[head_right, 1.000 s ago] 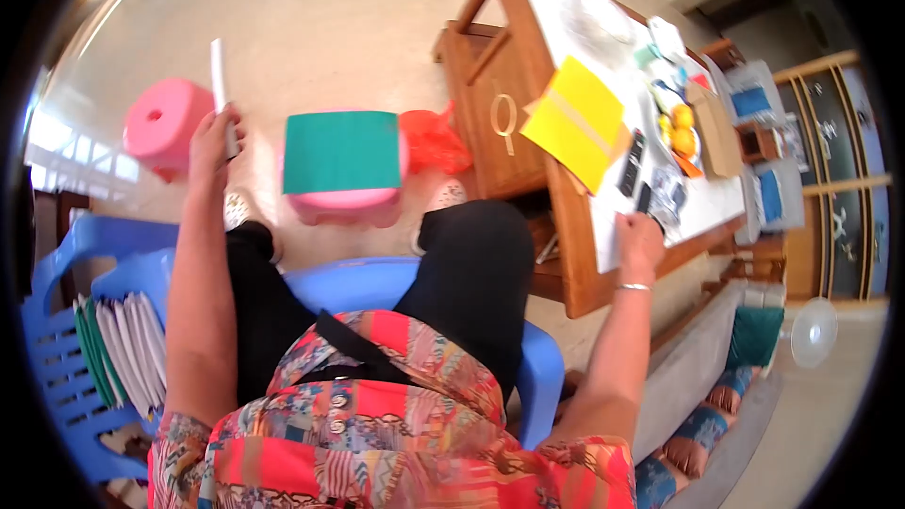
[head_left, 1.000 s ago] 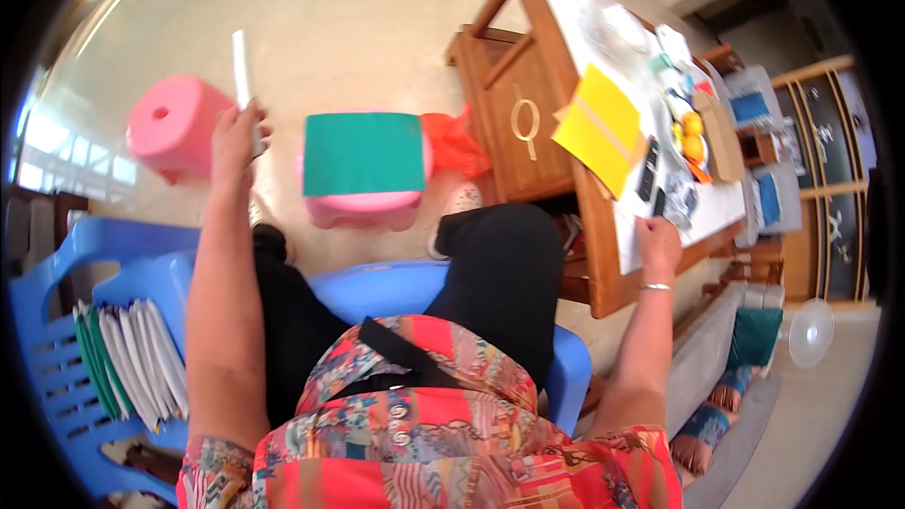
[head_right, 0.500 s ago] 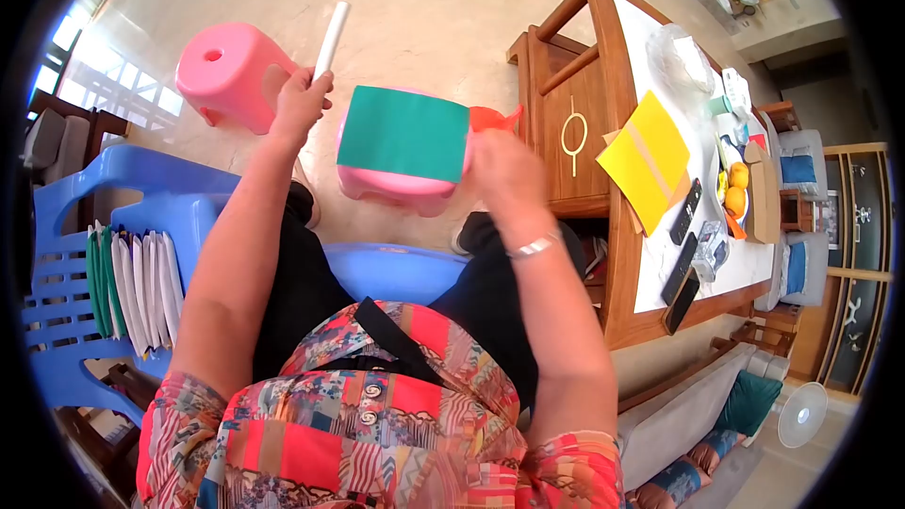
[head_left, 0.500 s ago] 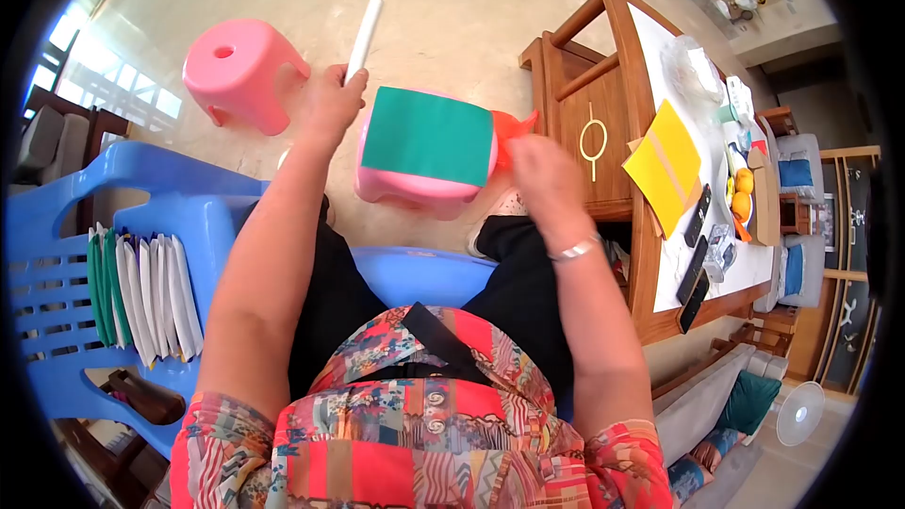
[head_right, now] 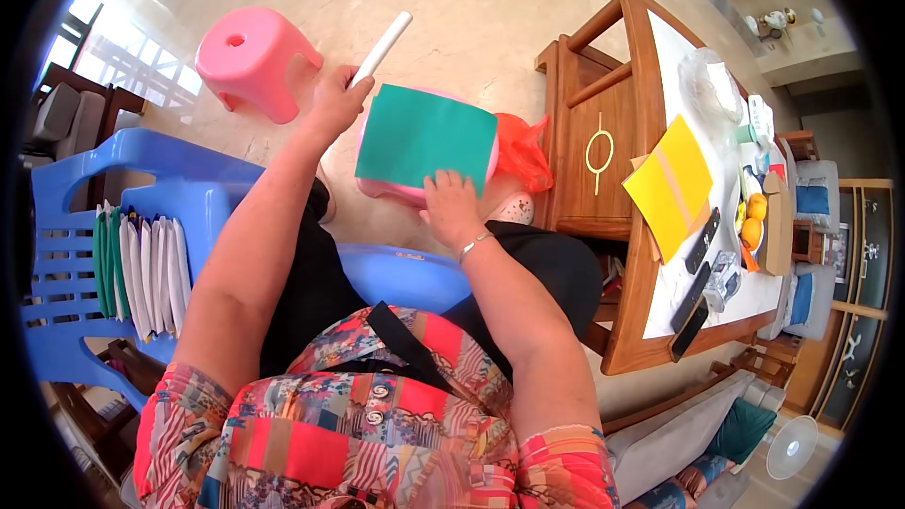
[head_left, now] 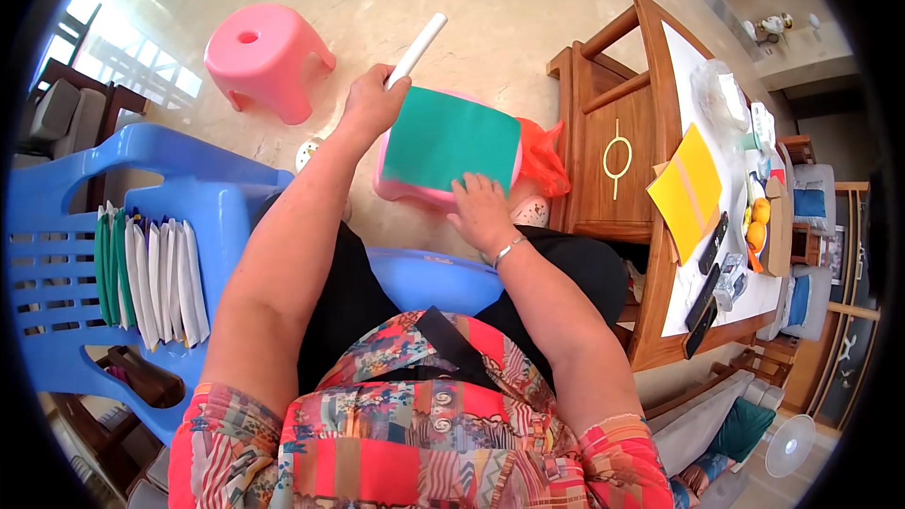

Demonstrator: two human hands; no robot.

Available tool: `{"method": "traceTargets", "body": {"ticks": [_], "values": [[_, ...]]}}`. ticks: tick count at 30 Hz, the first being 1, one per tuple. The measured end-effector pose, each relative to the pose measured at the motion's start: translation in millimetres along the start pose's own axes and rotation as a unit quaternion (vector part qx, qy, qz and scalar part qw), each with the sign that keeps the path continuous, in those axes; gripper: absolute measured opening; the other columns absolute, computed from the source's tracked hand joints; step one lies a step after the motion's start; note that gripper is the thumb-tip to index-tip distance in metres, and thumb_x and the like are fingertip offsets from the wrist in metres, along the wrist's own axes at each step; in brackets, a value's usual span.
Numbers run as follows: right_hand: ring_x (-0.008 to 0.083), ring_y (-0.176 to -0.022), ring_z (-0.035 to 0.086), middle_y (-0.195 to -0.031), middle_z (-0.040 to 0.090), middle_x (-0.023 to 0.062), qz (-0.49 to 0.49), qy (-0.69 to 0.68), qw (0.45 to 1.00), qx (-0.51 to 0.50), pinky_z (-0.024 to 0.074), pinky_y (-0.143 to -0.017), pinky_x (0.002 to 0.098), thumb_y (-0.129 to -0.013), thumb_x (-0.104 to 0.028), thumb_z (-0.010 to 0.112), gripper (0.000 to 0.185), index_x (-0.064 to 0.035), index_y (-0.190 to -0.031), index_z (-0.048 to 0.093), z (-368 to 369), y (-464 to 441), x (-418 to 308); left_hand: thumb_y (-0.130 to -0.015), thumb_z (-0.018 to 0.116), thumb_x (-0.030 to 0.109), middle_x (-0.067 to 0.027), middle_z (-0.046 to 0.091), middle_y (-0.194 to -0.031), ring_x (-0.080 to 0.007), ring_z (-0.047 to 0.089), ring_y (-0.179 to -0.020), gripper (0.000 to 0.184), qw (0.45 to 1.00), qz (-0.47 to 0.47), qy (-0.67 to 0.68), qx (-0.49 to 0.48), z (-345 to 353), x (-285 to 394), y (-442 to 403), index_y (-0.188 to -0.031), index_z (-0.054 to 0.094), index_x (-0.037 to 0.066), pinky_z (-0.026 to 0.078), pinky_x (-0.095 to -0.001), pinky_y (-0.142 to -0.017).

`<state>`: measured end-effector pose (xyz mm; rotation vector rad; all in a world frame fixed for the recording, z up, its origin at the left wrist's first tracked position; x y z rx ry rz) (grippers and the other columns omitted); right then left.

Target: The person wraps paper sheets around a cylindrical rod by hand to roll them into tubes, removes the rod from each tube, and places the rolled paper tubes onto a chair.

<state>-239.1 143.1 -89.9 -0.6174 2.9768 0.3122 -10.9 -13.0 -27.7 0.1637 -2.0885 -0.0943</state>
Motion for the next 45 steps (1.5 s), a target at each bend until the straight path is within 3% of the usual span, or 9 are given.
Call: {"method": "traceTargets", "body": {"ticks": [3,6,10,15,25,30,34,37,45], "values": [[0.0295,-0.110,0.058,-0.113,0.060,0.0106,-0.026,-0.002,0.998,0.055,0.0461,-0.092,0.0478,-0.083,-0.026,0.075,0.037,-0.0089,-0.114,0.065,7.9,3.1,0.7,-0.093,0.066,0.031,-0.0205,0.074,-0.102,-0.0339,0.072,-0.096,0.039,0.996,0.015,-0.084,-0.032,-3.5,15.1,17.9,-0.121,0.068,0.004,0.055,-0.0435,-0.085],[0.0292,-0.105,0.061,-0.108,0.064,0.0094,-0.017,-0.025,0.998,0.062,0.0483,-0.088,0.0442,-0.082,-0.021,0.074,0.035,-0.0116,-0.115,0.066,16.0,-2.9,7.1,-0.091,0.067,0.028,-0.0204,0.073,-0.104,-0.0368,0.071,-0.097,0.036,0.987,0.076,-0.124,-0.073,7.3,5.7,25.3,-0.121,0.069,0.007,0.055,-0.0449,-0.086],[0.0284,-0.094,0.063,-0.092,0.063,0.0070,-0.052,-0.028,0.988,0.145,0.0476,-0.080,0.0447,-0.083,-0.016,0.069,0.012,-0.0126,-0.094,0.067,20.3,-6.8,16.0,-0.090,0.069,0.028,-0.0196,0.073,-0.107,-0.0384,0.070,-0.101,0.036,0.953,0.132,-0.218,-0.165,27.0,-16.5,30.9,-0.121,0.070,0.010,0.055,-0.0450,-0.089],[0.0284,-0.092,0.064,-0.089,0.064,0.0076,-0.030,-0.067,0.983,0.170,0.0483,-0.078,0.0448,-0.085,-0.017,0.066,0.005,-0.0125,-0.083,0.067,12.2,-8.4,12.9,-0.089,0.069,0.028,-0.0172,0.072,-0.114,-0.0348,0.068,-0.108,0.034,0.926,0.099,-0.265,-0.250,48.7,-28.5,43.1,-0.120,0.070,0.014,0.053,-0.0450,-0.095],[0.0290,-0.091,0.064,-0.089,0.064,0.0065,0.004,-0.106,0.959,0.263,0.0483,-0.078,0.0442,-0.085,-0.017,0.068,0.007,-0.0112,-0.082,0.066,6.5,-19.5,16.7,-0.088,0.063,0.020,-0.0122,0.068,-0.120,-0.0332,0.064,-0.114,0.032,0.879,0.149,-0.370,-0.260,72.4,-63.5,41.1,-0.119,0.070,0.024,0.053,-0.0451,-0.097],[0.0295,-0.090,0.064,-0.088,0.065,0.0064,-0.010,-0.133,0.937,0.324,0.0481,-0.083,0.0445,-0.085,-0.015,0.067,0.004,-0.0107,-0.084,0.066,4.7,-31.7,24.5,-0.088,0.063,0.025,-0.0107,0.069,-0.120,-0.0307,0.065,-0.115,0.033,0.874,0.124,-0.375,-0.282,69.3,-64.8,34.2,-0.120,0.072,0.025,0.051,-0.0471,-0.099],[0.0301,-0.092,0.065,-0.089,0.068,0.0076,0.022,-0.159,0.954,0.253,0.0482,-0.086,0.0457,-0.088,-0.015,0.066,0.005,-0.0108,-0.086,0.067,6.7,-37.7,29.7,-0.086,0.067,0.030,-0.0145,0.070,-0.116,-0.0342,0.065,-0.112,0.030,0.898,0.079,-0.320,-0.290,62.1,-61.2,31.5,-0.113,0.076,0.020,0.053,-0.0447,-0.097],[0.0305,-0.093,0.066,-0.089,0.070,0.0089,0.052,-0.187,0.954,0.230,0.0487,-0.087,0.0463,-0.090,-0.017,0.066,0.007,-0.0110,-0.087,0.067,5.2,-39.9,32.3,-0.086,0.068,0.032,-0.0155,0.071,-0.116,-0.0348,0.066,-0.110,0.031,0.882,0.149,-0.351,-0.276,53.6,-58.0,38.2,-0.112,0.076,0.017,0.054,-0.0446,-0.095],[0.0355,-0.089,0.068,-0.090,0.071,0.0129,0.094,-0.212,0.953,0.197,0.0542,-0.080,0.0473,-0.087,-0.020,0.072,0.010,-0.0107,-0.090,0.071,8.5,-48.1,41.5,-0.090,0.063,0.029,-0.0069,0.076,-0.113,-0.0291,0.071,-0.106,0.026,0.894,0.046,-0.366,-0.255,56.1,-62.1,28.1,-0.110,0.077,0.021,0.054,-0.0429,-0.094]]}}
Point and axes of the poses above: each hand's wrist, its own y-axis away from the middle knuckle, its own z-axis out of the palm, x = y × z, the point moved 2 cm from there along -y, towards the middle knuckle
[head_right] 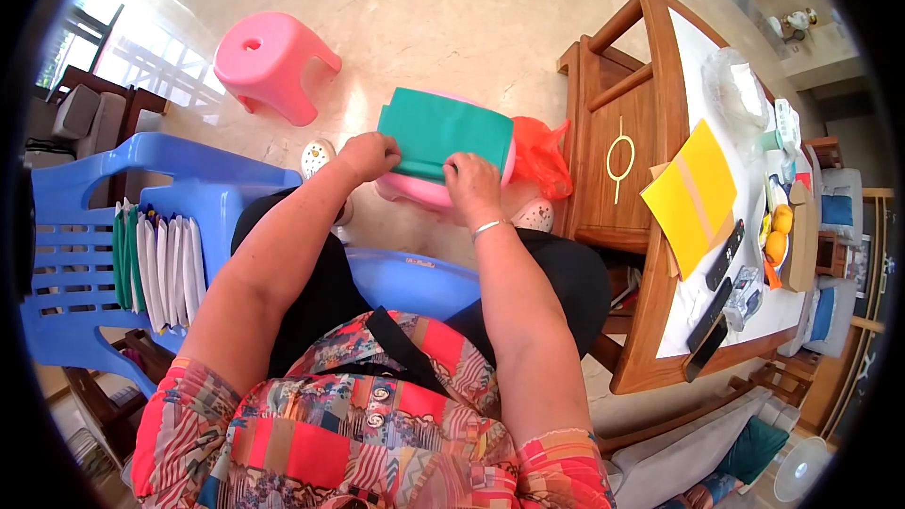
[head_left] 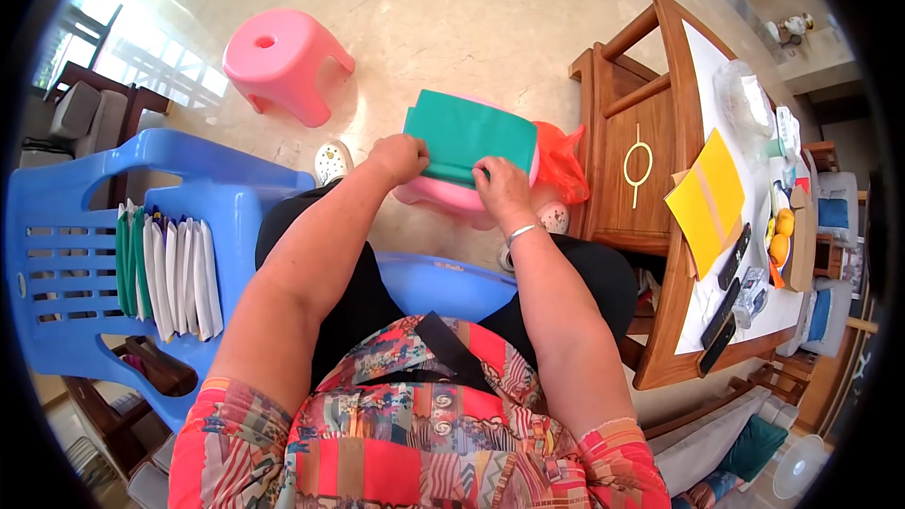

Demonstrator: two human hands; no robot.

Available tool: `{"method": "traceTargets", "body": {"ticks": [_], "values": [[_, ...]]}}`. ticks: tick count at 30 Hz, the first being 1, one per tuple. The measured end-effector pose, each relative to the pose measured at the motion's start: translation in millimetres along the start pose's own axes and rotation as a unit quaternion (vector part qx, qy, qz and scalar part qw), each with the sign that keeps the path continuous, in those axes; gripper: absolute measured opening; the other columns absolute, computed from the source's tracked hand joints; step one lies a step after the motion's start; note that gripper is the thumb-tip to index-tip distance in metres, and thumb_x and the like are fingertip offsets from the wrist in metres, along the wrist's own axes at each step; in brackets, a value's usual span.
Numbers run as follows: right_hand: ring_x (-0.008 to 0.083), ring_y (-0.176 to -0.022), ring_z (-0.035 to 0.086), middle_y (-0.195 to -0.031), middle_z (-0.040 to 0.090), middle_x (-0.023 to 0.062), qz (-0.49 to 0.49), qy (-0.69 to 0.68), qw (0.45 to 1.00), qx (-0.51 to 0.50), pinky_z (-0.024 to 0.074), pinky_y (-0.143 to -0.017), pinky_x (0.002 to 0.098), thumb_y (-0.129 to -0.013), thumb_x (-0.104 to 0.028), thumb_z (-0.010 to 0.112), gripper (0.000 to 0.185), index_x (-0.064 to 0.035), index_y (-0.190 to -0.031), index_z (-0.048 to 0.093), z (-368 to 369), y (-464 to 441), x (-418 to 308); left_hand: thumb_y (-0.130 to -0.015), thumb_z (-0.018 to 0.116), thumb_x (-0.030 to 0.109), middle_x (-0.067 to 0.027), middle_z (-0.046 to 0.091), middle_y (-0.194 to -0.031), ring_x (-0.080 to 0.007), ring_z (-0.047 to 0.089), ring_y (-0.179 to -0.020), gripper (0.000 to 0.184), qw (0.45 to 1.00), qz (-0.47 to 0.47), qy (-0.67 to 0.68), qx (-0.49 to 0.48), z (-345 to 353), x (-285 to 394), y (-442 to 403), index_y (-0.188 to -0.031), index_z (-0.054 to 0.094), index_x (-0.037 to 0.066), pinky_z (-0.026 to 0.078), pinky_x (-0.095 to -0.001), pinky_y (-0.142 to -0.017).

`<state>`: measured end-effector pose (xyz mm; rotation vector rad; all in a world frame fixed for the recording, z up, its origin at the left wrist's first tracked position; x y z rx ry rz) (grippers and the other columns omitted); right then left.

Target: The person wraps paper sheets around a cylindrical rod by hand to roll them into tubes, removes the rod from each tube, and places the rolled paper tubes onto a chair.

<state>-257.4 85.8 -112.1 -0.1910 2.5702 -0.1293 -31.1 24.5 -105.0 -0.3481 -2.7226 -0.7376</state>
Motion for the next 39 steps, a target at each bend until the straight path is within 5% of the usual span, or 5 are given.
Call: {"method": "traceTargets", "body": {"ticks": [8,17,24,34,39], "values": [[0.0328,-0.093,0.068,-0.092,0.071,0.0115,0.011,-0.013,1.000,0.012,0.0524,-0.084,0.0475,-0.085,-0.020,0.075,0.013,-0.0108,-0.093,0.072,6.2,-2.1,6.0,-0.091,0.059,0.016,-0.0123,0.074,-0.115,-0.0293,0.071,-0.108,0.026,0.983,-0.136,0.009,0.123,-28.5,-21.5,7.6,-0.112,0.076,0.015,0.055,-0.0434,-0.092],[0.0296,-0.108,0.062,-0.099,0.070,0.0077,-0.026,0.082,0.996,0.012,0.0423,-0.104,0.0536,-0.086,-0.023,0.074,0.016,-0.0140,-0.099,0.072,-0.2,-1.6,-5.3,-0.083,0.069,0.016,-0.0160,0.070,-0.115,-0.0339,0.066,-0.108,0.031,0.985,0.127,-0.054,0.106,-2.8,18.4,26.2,-0.113,0.071,0.009,0.053,-0.0438,-0.095],[0.0309,-0.110,0.063,-0.106,0.071,0.0100,0.012,0.072,0.997,-0.003,0.0415,-0.105,0.0541,-0.088,-0.032,0.073,0.025,-0.0118,-0.103,0.073,2.4,0.3,3.4,-0.088,0.061,0.018,-0.0201,0.070,-0.124,-0.0334,0.067,-0.117,0.035,0.975,-0.156,0.117,0.110,-24.3,-24.4,6.0,-0.120,0.070,0.006,0.052,-0.0431,-0.099],[0.0305,-0.111,0.066,-0.109,0.074,0.0142,0.185,0.079,0.973,-0.117,0.0442,-0.098,0.0463,-0.087,-0.049,0.072,0.044,-0.0106,-0.109,0.074,-21.5,-5.1,-1.9,-0.088,0.055,0.010,-0.0233,0.075,-0.090,-0.0302,0.076,-0.081,0.026,0.975,-0.160,0.149,-0.027,0.9,-53.5,-17.9,-0.097,0.074,-0.006,0.058,-0.0405,-0.075],[0.0315,-0.108,0.068,-0.107,0.075,0.0149,0.185,0.029,0.976,-0.110,0.0448,-0.098,0.0460,-0.087,-0.048,0.074,0.045,-0.0107,-0.111,0.073,-14.8,-6.1,3.4,-0.088,0.060,0.008,-0.0200,0.076,-0.098,-0.0285,0.076,-0.081,0.027,0.970,-0.193,0.107,-0.104,-11.8,-57.0,-19.2,-0.110,0.075,0.003,0.059,-0.0390,-0.073]]}}
Point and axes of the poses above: each hand's wrist, its own y-axis away from the middle knuckle, its own z-axis out of the palm, x = y × z, the point moved 2 cm from there along -y, towards the middle knuckle
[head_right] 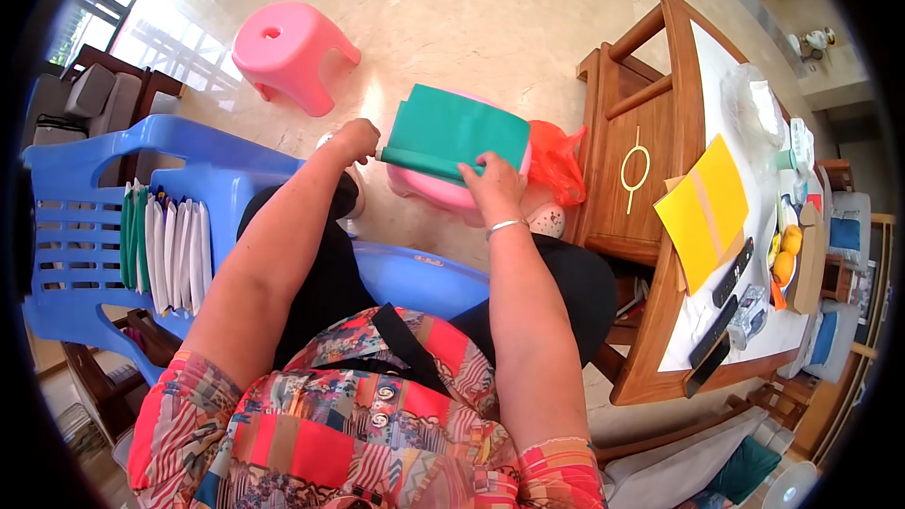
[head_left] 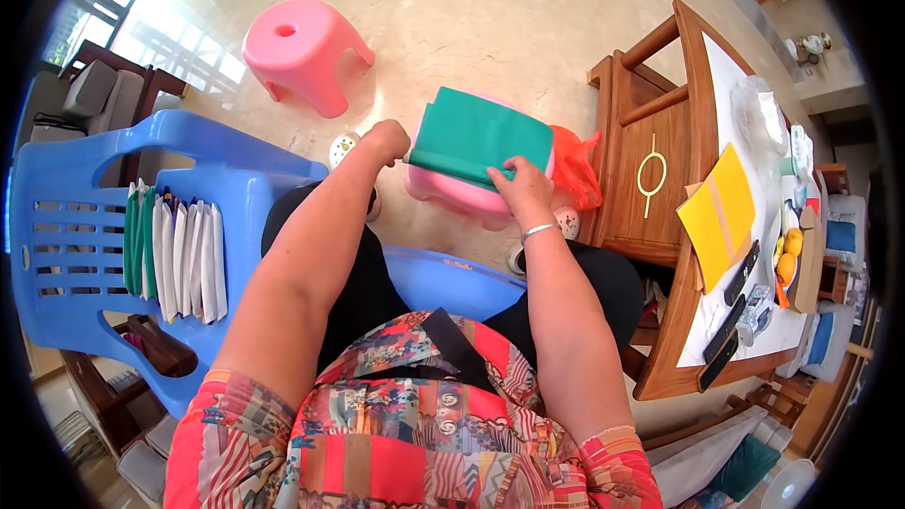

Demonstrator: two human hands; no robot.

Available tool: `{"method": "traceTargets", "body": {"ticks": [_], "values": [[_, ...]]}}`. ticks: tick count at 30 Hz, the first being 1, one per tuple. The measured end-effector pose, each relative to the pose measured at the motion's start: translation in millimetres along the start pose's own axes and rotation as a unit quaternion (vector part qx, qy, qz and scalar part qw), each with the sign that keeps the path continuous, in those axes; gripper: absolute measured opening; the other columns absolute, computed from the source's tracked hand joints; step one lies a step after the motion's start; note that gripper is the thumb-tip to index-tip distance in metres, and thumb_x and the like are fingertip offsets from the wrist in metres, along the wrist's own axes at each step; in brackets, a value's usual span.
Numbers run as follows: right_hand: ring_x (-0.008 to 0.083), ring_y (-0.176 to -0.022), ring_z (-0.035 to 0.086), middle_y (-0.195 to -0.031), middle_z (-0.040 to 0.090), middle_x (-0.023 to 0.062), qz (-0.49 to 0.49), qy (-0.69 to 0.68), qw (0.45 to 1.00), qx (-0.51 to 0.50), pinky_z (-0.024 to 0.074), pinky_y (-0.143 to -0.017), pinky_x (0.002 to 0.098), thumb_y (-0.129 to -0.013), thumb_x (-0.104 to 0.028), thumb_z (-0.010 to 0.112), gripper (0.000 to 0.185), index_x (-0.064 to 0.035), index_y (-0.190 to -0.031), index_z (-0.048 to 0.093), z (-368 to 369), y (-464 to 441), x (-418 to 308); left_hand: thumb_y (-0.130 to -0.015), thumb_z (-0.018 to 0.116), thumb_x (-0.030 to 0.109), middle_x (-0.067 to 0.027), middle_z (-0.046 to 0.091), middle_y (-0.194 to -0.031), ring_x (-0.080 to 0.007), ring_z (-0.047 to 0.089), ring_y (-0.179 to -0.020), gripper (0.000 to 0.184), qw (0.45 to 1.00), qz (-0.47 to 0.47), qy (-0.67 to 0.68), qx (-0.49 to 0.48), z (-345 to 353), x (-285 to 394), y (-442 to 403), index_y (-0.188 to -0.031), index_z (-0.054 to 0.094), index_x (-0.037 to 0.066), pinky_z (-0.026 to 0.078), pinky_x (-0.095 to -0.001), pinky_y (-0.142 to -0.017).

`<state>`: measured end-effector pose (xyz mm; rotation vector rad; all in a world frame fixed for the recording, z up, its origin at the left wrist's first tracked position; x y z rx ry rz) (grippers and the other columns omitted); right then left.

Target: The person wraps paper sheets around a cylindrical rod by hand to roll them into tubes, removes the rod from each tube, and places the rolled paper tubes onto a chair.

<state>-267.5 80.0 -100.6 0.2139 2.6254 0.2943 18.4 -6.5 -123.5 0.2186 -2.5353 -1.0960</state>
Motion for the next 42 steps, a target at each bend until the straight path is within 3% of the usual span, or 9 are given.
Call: {"method": "traceTargets", "body": {"ticks": [1,4,10,18,21,24,27,30,42], "values": [[0.0316,-0.108,0.068,-0.107,0.075,0.0149,0.001,-0.001,1.000,-0.001,0.0449,-0.098,0.0460,-0.087,-0.048,0.074,0.045,-0.0109,-0.112,0.073,0.6,-0.4,0.5,-0.088,0.063,0.007,-0.0183,0.076,-0.103,-0.0282,0.077,-0.081,0.032,1.000,-0.019,-0.022,-0.011,-1.3,0.4,-1.6,-0.117,0.075,0.007,0.060,-0.0389,-0.073],[0.0321,-0.108,0.068,-0.107,0.076,0.0151,0.004,-0.002,1.000,-0.002,0.0454,-0.097,0.0460,-0.087,-0.048,0.073,0.044,-0.0112,-0.112,0.073,1.9,-0.6,2.0,-0.085,0.066,0.011,-0.0157,0.075,-0.111,-0.0296,0.074,-0.099,0.027,0.976,0.029,-0.001,0.216,0.7,3.8,21.9,-0.110,0.076,0.008,0.058,-0.0411,-0.084],[0.0317,-0.111,0.066,-0.108,0.074,0.0138,0.007,0.026,1.000,0.005,0.0444,-0.099,0.0466,-0.087,-0.047,0.073,0.041,-0.0122,-0.109,0.073,0.3,0.0,-4.5,-0.079,0.071,0.014,-0.0130,0.072,-0.102,-0.0330,0.068,-0.100,0.023,0.897,0.367,-0.068,0.237,20.7,37.6,54.4,-0.101,0.075,0.011,0.055,-0.0443,-0.089],[0.0296,-0.107,0.066,-0.108,0.073,0.0099,-0.065,0.068,0.994,0.063,0.0466,-0.092,0.0454,-0.088,-0.048,0.071,0.037,-0.0149,-0.103,0.075,7.4,-1.9,1.1,-0.079,0.076,0.017,-0.0076,0.068,-0.102,-0.0299,0.066,-0.105,0.025,0.896,0.332,-0.200,0.217,43.2,40.4,48.5,-0.103,0.071,0.014,0.052,-0.0439,-0.093],[0.0276,-0.107,0.065,-0.104,0.072,0.0076,-0.017,0.018,0.999,0.046,0.0457,-0.093,0.0462,-0.086,-0.043,0.074,0.031,-0.0149,-0.098,0.075,9.9,-9.7,5.6,-0.079,0.076,0.017,-0.0083,0.068,-0.102,-0.0301,0.066,-0.106,0.025,0.898,0.327,-0.200,0.214,45.3,38.6,45.8,-0.103,0.070,0.014,0.052,-0.0444,-0.093],[0.0295,-0.110,0.063,-0.103,0.071,0.0085,-0.140,-0.011,0.984,0.107,0.0410,-0.103,0.0508,-0.082,-0.034,0.077,0.024,-0.0161,-0.098,0.074,0.5,-4.4,1.5,-0.079,0.075,0.016,-0.0086,0.068,-0.102,-0.0303,0.066,-0.105,0.024,0.897,0.329,-0.201,0.215,46.7,38.3,44.9,-0.102,0.070,0.014,0.052,-0.0448,-0.092],[0.0292,-0.110,0.063,-0.103,0.070,0.0073,-0.238,0.039,0.969,0.057,0.0401,-0.106,0.0531,-0.079,-0.028,0.080,0.024,-0.0165,-0.099,0.073,-4.2,5.6,-9.9,-0.080,0.073,0.015,-0.0087,0.068,-0.100,-0.0306,0.066,-0.103,0.021,0.895,0.329,-0.203,0.224,47.9,38.6,43.2,-0.100,0.069,0.014,0.052,-0.0449,-0.090],[0.0273,-0.109,0.064,-0.105,0.070,0.0061,-0.244,0.092,0.963,0.068,0.0437,-0.098,0.0512,-0.075,-0.026,0.083,0.030,-0.0165,-0.101,0.072,4.8,10.8,-7.5,-0.081,0.070,0.013,-0.0090,0.068,-0.099,-0.0308,0.067,-0.101,0.017,0.889,0.330,-0.209,0.238,51.3,38.0,41.5,-0.098,0.068,0.013,0.051,-0.0444,-0.088],[0.0308,-0.106,0.065,-0.101,0.069,0.0078,-0.186,0.107,0.976,0.031,0.0424,-0.100,0.0546,-0.078,-0.027,0.081,0.031,-0.0168,-0.105,0.069,-1.8,17.0,0.0,-0.086,0.057,0.010,-0.0082,0.066,-0.095,-0.0287,0.066,-0.097,0.012,0.831,0.408,-0.218,0.308,57.9,44.8,44.6,-0.094,0.065,0.012,0.048,-0.0417,-0.088]]}}
Point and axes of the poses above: each hand's wrist, its own y-axis away from the middle knuckle, its own z-axis out of the palm, x = y × z, the point moved 2 cm from there along -y, towards the middle knuckle
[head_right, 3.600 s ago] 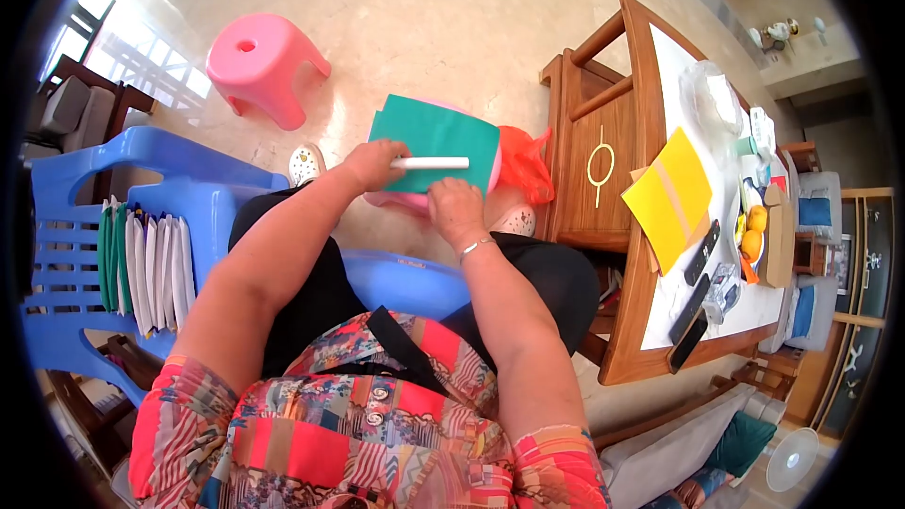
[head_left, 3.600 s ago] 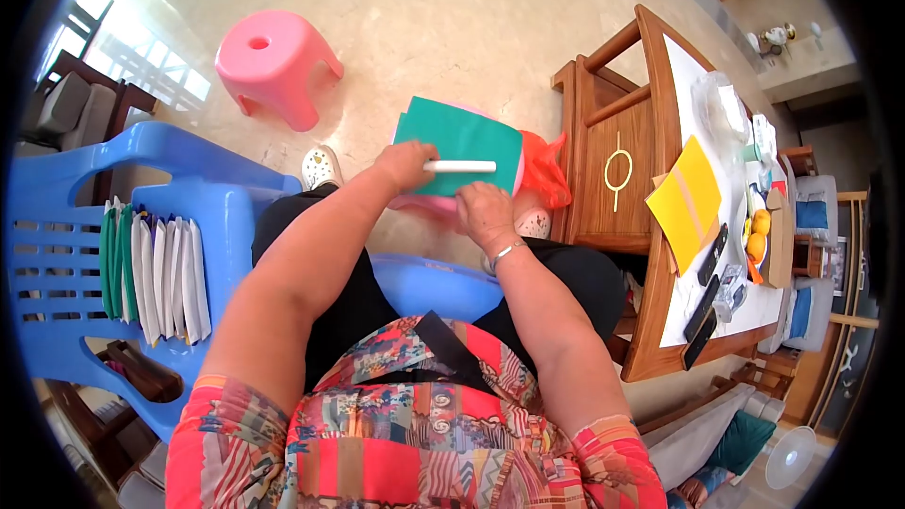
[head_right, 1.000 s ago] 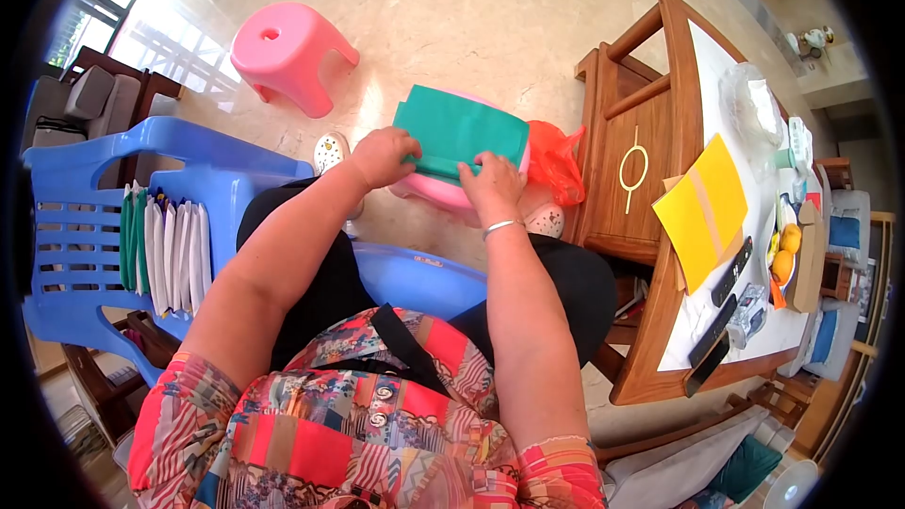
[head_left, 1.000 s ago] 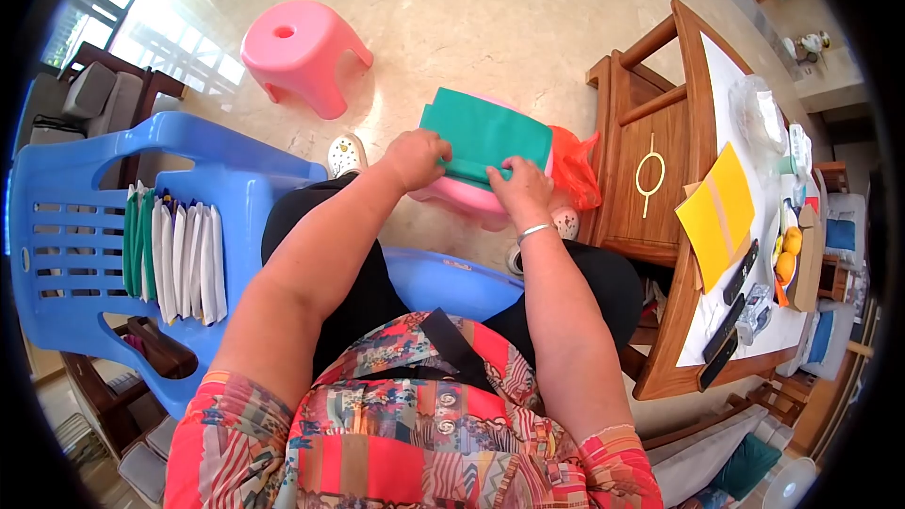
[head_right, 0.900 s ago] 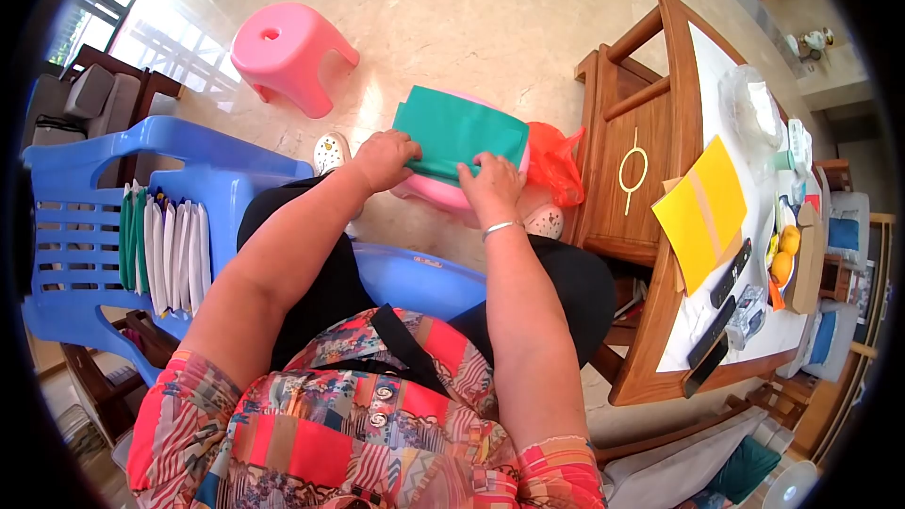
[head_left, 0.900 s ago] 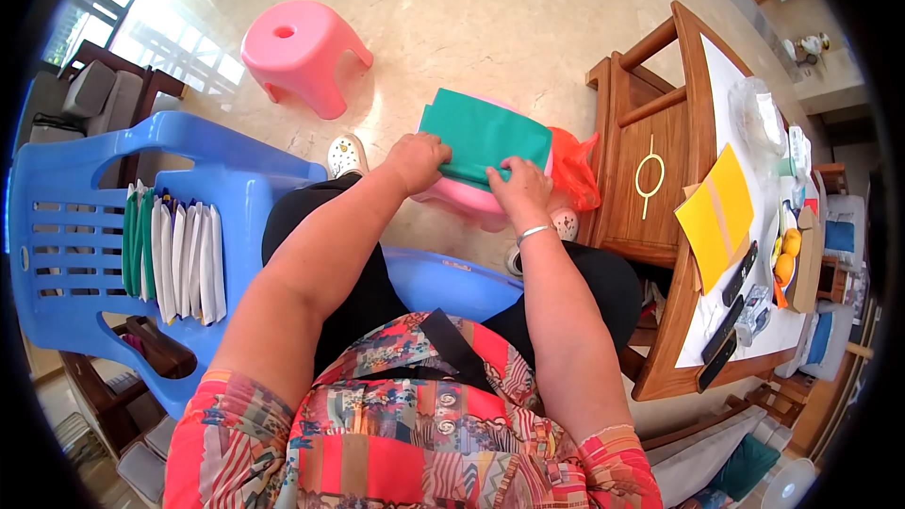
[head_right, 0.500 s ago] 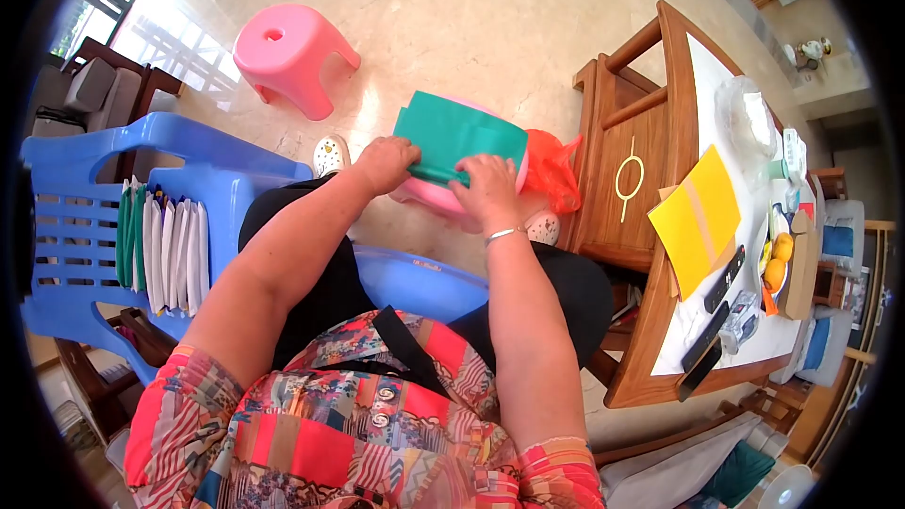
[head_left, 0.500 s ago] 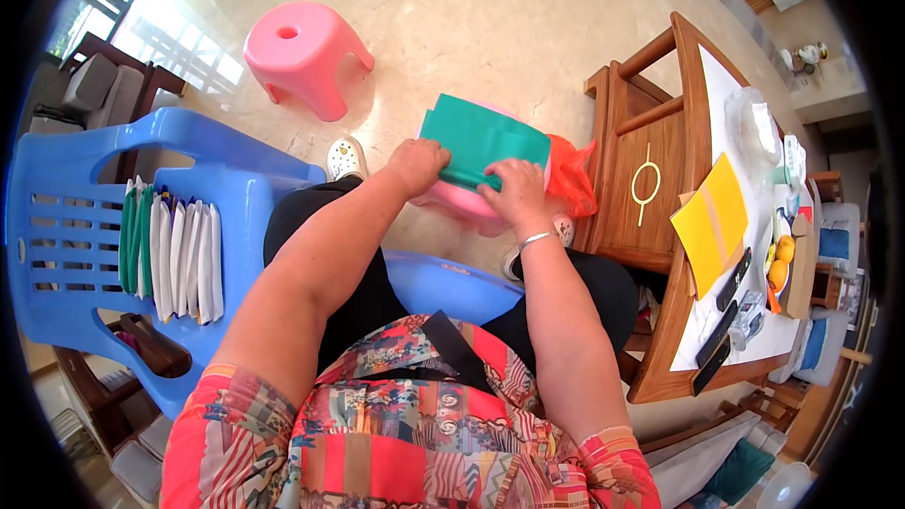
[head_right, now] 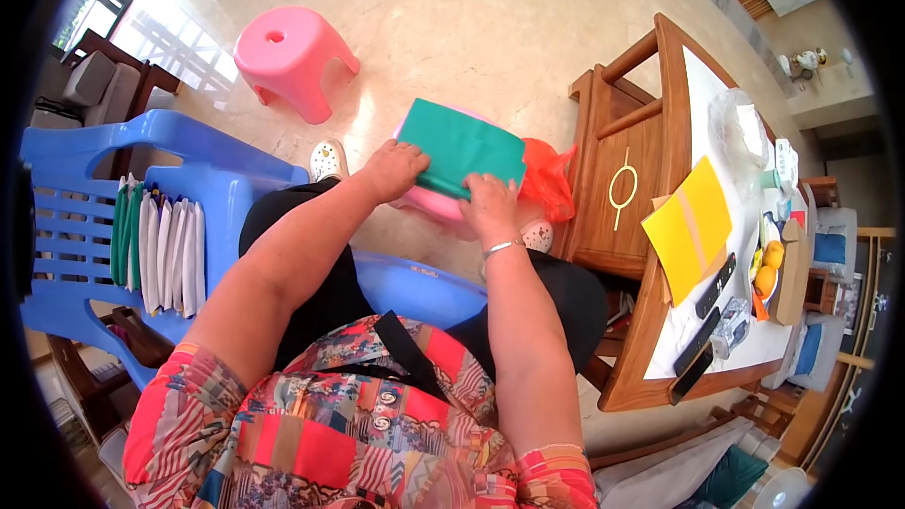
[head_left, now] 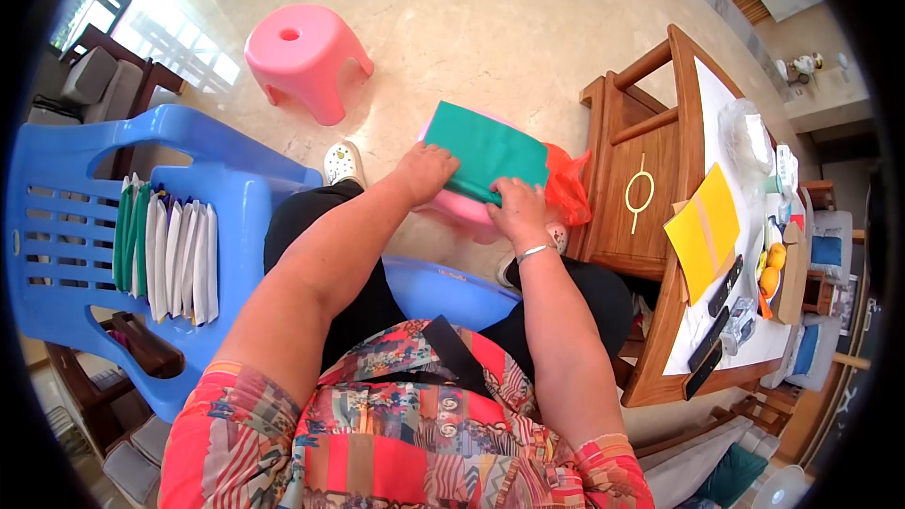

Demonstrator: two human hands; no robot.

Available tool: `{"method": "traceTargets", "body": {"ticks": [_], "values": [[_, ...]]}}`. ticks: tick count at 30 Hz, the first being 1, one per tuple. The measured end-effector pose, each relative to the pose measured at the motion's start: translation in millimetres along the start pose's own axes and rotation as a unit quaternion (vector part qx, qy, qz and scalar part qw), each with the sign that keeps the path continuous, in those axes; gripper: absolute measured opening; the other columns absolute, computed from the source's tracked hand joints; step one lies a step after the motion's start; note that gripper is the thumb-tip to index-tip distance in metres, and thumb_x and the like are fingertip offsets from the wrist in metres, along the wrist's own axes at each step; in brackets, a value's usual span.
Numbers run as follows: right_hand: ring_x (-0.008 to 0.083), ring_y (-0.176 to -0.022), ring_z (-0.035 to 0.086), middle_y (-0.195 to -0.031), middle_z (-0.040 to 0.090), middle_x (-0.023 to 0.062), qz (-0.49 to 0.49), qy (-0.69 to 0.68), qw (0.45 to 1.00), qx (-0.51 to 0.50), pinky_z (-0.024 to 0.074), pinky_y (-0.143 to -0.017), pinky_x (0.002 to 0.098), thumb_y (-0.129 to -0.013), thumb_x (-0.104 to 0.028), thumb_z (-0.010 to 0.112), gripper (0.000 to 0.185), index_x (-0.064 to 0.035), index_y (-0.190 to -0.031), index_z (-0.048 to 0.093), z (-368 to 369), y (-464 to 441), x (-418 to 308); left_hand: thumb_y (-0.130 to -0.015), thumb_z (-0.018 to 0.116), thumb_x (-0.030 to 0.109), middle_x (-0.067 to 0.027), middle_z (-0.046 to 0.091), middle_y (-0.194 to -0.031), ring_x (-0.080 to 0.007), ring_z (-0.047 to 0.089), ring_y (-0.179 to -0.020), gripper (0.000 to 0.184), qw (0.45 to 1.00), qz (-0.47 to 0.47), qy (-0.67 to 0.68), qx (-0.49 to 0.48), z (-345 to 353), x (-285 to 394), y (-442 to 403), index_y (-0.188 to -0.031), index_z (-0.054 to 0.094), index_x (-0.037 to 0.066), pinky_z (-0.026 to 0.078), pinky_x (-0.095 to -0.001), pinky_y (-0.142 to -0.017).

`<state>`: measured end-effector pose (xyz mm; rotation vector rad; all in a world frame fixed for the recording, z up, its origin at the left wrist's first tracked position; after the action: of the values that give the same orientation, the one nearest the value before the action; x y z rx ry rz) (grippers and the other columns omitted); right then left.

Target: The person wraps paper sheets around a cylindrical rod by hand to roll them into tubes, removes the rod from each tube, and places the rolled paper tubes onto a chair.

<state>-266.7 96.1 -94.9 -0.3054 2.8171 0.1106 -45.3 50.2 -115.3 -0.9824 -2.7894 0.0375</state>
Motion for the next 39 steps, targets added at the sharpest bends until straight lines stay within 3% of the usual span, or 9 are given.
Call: {"method": "traceTargets", "body": {"ticks": [6,12,18,21,24,27,30,33,39], "values": [[0.0310,-0.105,0.066,-0.103,0.071,0.0091,0.016,0.005,0.999,-0.051,0.0444,-0.097,0.0483,-0.076,-0.030,0.083,0.035,-0.0170,-0.107,0.072,-0.6,2.8,4.1,-0.088,0.056,0.012,-0.0072,0.066,-0.095,-0.0275,0.066,-0.098,0.012,1.000,0.004,-0.010,-0.013,6.5,-0.6,0.9,-0.094,0.066,0.014,0.047,-0.0414,-0.089],[0.0306,-0.110,0.069,-0.114,0.073,0.0107,0.128,0.061,0.972,-0.186,0.0481,-0.094,0.0453,-0.075,-0.031,0.084,0.045,-0.0156,-0.115,0.073,-18.9,0.0,19.1,-0.089,0.057,0.012,-0.0077,0.068,-0.098,-0.0273,0.066,-0.101,0.015,0.999,0.000,-0.019,-0.048,0.9,0.5,-3.5,-0.099,0.067,0.015,0.047,-0.0419,-0.092],[0.0327,-0.118,0.067,-0.124,0.072,0.0156,0.228,-0.116,0.945,-0.204,0.0494,-0.101,0.0413,-0.083,-0.021,0.071,0.039,-0.0164,-0.122,0.073,-12.1,-4.9,44.6,-0.088,0.057,0.011,-0.0076,0.067,-0.097,-0.0269,0.066,-0.100,0.015,0.999,-0.002,-0.014,-0.042,1.5,0.1,-3.0,-0.098,0.067,0.014,0.047,-0.0413,-0.092],[0.0308,-0.110,0.070,-0.113,0.073,0.0219,0.233,-0.150,0.945,-0.173,0.0528,-0.096,0.0401,-0.080,-0.010,0.069,0.038,-0.0109,-0.118,0.073,-2.0,-2.6,60.1,-0.089,0.056,0.011,-0.0076,0.067,-0.098,-0.0268,0.066,-0.101,0.015,0.999,-0.002,-0.014,-0.044,1.7,0.4,-3.5,-0.099,0.067,0.014,0.047,-0.0412,-0.092],[0.0310,-0.112,0.069,-0.118,0.072,0.0212,0.245,-0.202,0.930,-0.183,0.0528,-0.097,0.0396,-0.083,-0.011,0.067,0.035,-0.0111,-0.117,0.074,21.8,-2.3,86.3,-0.090,0.056,0.012,-0.0077,0.067,-0.099,-0.0269,0.066,-0.101,0.015,0.999,-0.002,-0.015,-0.048,1.1,1.1,-3.7,-0.100,0.067,0.014,0.047,-0.0412,-0.093],[0.0320,-0.110,0.069,-0.117,0.073,0.0176,0.309,-0.011,0.939,-0.152,0.0534,-0.095,0.0409,-0.082,-0.012,0.067,0.032,-0.0112,-0.114,0.074,-18.3,-0.2,57.5,-0.091,0.056,0.013,-0.0083,0.068,-0.102,-0.0272,0.066,-0.104,0.017,0.998,-0.007,-0.018,-0.067,-2.9,2.0,-3.9,-0.103,0.068,0.014,0.047,-0.0420,-0.094],[0.0330,-0.104,0.069,-0.108,0.073,0.0142,0.223,0.047,0.974,-0.003,0.0539,-0.091,0.0434,-0.083,-0.016,0.068,0.024,-0.0113,-0.106,0.074,-36.1,-1.4,33.3,-0.093,0.054,0.014,-0.0092,0.070,-0.108,-0.0277,0.066,-0.108,0.021,0.995,-0.011,-0.019,-0.098,-6.9,3.6,-6.0,-0.107,0.070,0.015,0.047,-0.0436,-0.096],[0.0329,-0.100,0.068,-0.101,0.072,0.0121,0.023,-0.035,0.997,0.065,0.0521,-0.086,0.0449,-0.081,-0.017,0.072,0.020,-0.0127,-0.101,0.073,-25.1,-4.0,2.1,-0.093,0.054,0.015,-0.0090,0.070,-0.108,-0.0278,0.066,-0.108,0.021,0.995,-0.013,-0.022,-0.100,-6.3,3.7,-6.8,-0.107,0.070,0.015,0.047,-0.0440,-0.096],[0.0347,-0.100,0.066,-0.100,0.069,0.0130,-0.010,0.011,1.000,0.001,0.0525,-0.087,0.0465,-0.080,-0.019,0.076,0.025,-0.0120,-0.103,0.070,-3.9,6.4,-22.7,-0.094,0.054,0.015,-0.0086,0.070,-0.106,-0.0274,0.066,-0.108,0.020,0.996,-0.013,-0.027,-0.088,-6.0,5.6,-5.5,-0.106,0.070,0.016,0.047,-0.0437,-0.095]]}}
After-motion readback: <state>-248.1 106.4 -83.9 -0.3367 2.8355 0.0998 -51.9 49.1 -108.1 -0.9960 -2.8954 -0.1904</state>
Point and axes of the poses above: each hand's wrist, its own y-axis away from the middle knuckle, its own z-axis out of the palm, x = y × z, the point moved 2 cm from there along -y, towards the middle knuckle
